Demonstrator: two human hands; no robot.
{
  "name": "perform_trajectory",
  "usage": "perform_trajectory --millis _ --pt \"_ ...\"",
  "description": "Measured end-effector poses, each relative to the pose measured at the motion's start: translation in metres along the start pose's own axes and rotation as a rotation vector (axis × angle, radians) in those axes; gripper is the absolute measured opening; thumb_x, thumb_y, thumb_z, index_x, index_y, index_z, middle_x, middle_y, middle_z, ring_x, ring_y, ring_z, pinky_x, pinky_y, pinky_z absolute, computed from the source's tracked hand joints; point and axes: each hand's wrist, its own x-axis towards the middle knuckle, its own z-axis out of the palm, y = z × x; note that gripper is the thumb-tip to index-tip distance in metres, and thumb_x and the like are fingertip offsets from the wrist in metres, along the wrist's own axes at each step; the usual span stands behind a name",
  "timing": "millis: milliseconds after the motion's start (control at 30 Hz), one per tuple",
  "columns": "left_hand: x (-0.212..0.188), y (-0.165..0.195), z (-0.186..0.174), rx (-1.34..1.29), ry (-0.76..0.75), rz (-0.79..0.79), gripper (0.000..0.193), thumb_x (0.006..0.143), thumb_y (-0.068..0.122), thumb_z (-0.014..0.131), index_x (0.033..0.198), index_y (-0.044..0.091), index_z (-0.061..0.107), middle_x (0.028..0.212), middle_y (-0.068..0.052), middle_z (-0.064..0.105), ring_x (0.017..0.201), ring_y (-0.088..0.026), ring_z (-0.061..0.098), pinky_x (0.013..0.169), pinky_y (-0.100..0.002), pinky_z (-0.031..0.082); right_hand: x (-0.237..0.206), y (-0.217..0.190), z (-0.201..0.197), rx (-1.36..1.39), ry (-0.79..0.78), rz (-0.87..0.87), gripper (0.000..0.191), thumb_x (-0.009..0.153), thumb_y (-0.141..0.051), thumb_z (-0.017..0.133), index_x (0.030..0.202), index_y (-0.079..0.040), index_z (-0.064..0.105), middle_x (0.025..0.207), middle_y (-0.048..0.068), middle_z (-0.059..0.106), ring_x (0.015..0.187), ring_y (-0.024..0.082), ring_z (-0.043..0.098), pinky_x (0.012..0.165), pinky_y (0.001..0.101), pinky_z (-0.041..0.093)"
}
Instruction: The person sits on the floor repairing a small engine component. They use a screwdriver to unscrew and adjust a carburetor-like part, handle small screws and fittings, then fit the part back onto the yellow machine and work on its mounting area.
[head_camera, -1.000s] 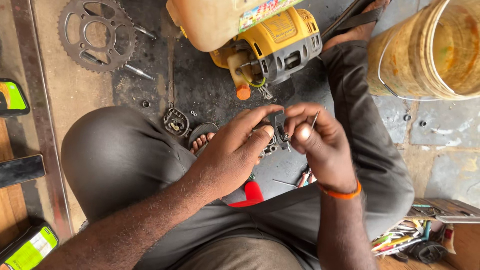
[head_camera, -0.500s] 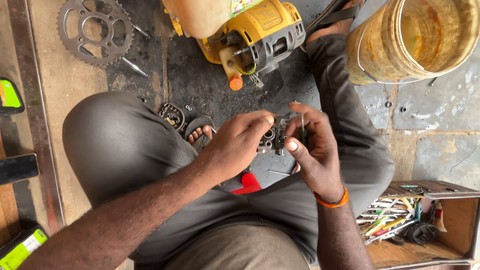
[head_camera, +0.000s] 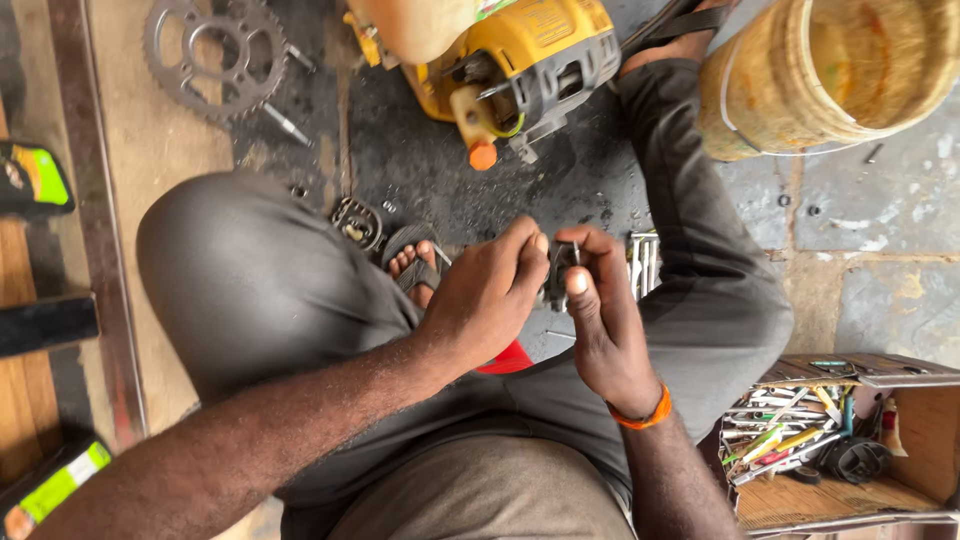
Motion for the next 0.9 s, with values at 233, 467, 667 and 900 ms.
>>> perform_trajectory --millis 233,467,667,900 --pt "0.018 -0.015 -0.009 -0.568 -0.142 -0.17 0.027 0.11 0.031 0.048 0.103 0.008 0.06 0.08 0.002 0.058 0.066 -0.007 0.053 0.055 -0.027 0.044 0.008 0.006 -0.03 0.272 -0.047 0.002 0.045 0.111 -0.031 0.052 0.147 -0.004 0.051 0.097 0.001 0.06 0.077 0.005 0.045 0.069 0.0187 0.037" --pt "0.022 -0.006 -0.017 -0.669 -0.146 -0.408 0.035 0.101 0.038 0.051 0.113 0.009 0.065 0.089 0.001 0.067 0.077 -0.008 0.064 0.061 -0.028 0.052 0.091 0.143 -0.095 0.071 0.153 0.424 0.029 0.104 -0.03 0.064 0.115 -0.004 0.069 0.067 -0.006 0.049 0.054 0.002 0.039 0.048 0.0221 0.029" --pt "0.028 0.005 -0.027 -0.726 -0.143 -0.447 0.036 0.098 0.036 0.051 0.112 0.006 0.065 0.093 -0.004 0.069 0.082 -0.012 0.067 0.071 -0.032 0.058 0.112 0.299 -0.134 -0.353 0.363 0.619 0.027 0.092 -0.029 0.076 0.102 -0.004 0.073 0.072 0.004 0.066 0.059 0.01 0.061 0.059 0.0291 0.047" --pt "0.042 0.006 -0.032 -0.796 0.016 -0.523 0.043 0.102 0.041 0.044 0.102 0.004 0.065 0.09 -0.005 0.067 0.079 -0.013 0.063 0.07 -0.033 0.053 0.111 0.337 -0.147 -0.641 0.412 0.608 0.016 0.087 -0.018 0.076 0.099 -0.008 0.073 0.088 0.011 0.076 0.082 0.027 0.072 0.076 0.0378 0.055"
